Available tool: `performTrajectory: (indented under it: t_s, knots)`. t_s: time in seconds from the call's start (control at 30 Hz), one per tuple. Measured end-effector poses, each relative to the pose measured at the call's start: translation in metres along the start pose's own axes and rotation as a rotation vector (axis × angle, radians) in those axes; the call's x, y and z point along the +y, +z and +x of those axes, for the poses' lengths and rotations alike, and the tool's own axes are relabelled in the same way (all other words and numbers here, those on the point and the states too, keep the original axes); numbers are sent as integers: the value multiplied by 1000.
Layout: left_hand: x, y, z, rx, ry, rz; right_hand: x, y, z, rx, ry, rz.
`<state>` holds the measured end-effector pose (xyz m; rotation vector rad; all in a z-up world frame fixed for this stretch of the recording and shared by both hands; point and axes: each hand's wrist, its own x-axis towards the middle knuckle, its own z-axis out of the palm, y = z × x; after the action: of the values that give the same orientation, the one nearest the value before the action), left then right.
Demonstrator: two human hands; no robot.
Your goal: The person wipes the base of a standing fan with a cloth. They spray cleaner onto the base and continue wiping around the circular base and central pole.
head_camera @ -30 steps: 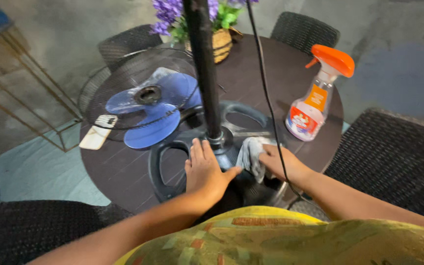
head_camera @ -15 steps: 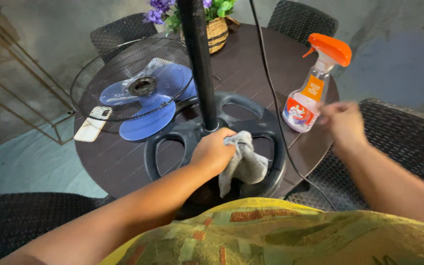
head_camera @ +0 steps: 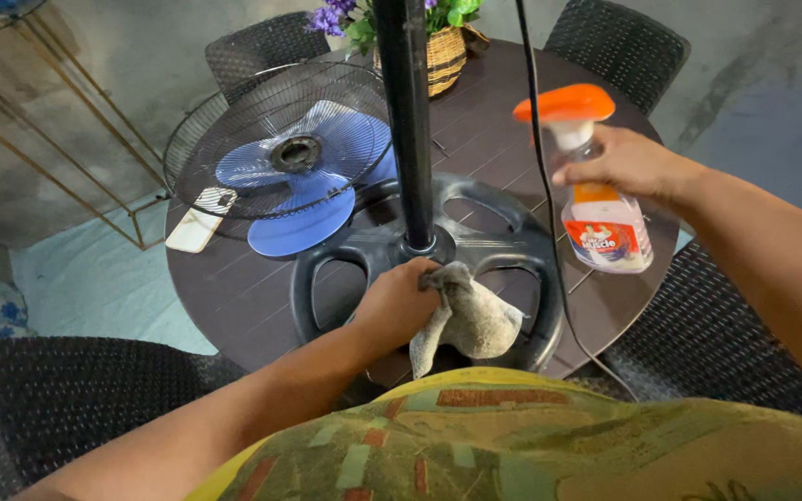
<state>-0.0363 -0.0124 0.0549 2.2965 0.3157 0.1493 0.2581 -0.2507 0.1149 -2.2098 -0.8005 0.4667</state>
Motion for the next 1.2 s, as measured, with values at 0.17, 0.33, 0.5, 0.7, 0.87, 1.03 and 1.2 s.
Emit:
performTrajectory:
  t_s: [0.17, 0.33, 0.5, 0.7, 0.87, 1.03, 1.2]
  knots:
    - [-14, 4, 5, 6, 62, 13, -21, 21, -3, -194, 76, -316]
    - [-29, 6, 16, -138, -21, -137, -38, 40, -10, -407, -132, -35]
    - [-29, 6, 23, -190, -79, -174, -40, 48, -9, -478, -41, -15]
    - [-18, -2, 16, -233, -214, -216, -36, 64, -9, -573, -100, 56]
    - [-21, -1, 17, -193, -93, -150, -33, 64, -1, -530, -3, -37]
    - [-26, 2, 17, -182, -62, -133, -32, 64, 7, -512, 56, -209]
    - [-27, 4, 17, -166, -26, -136, -31, 66, 8, -501, 119, -158]
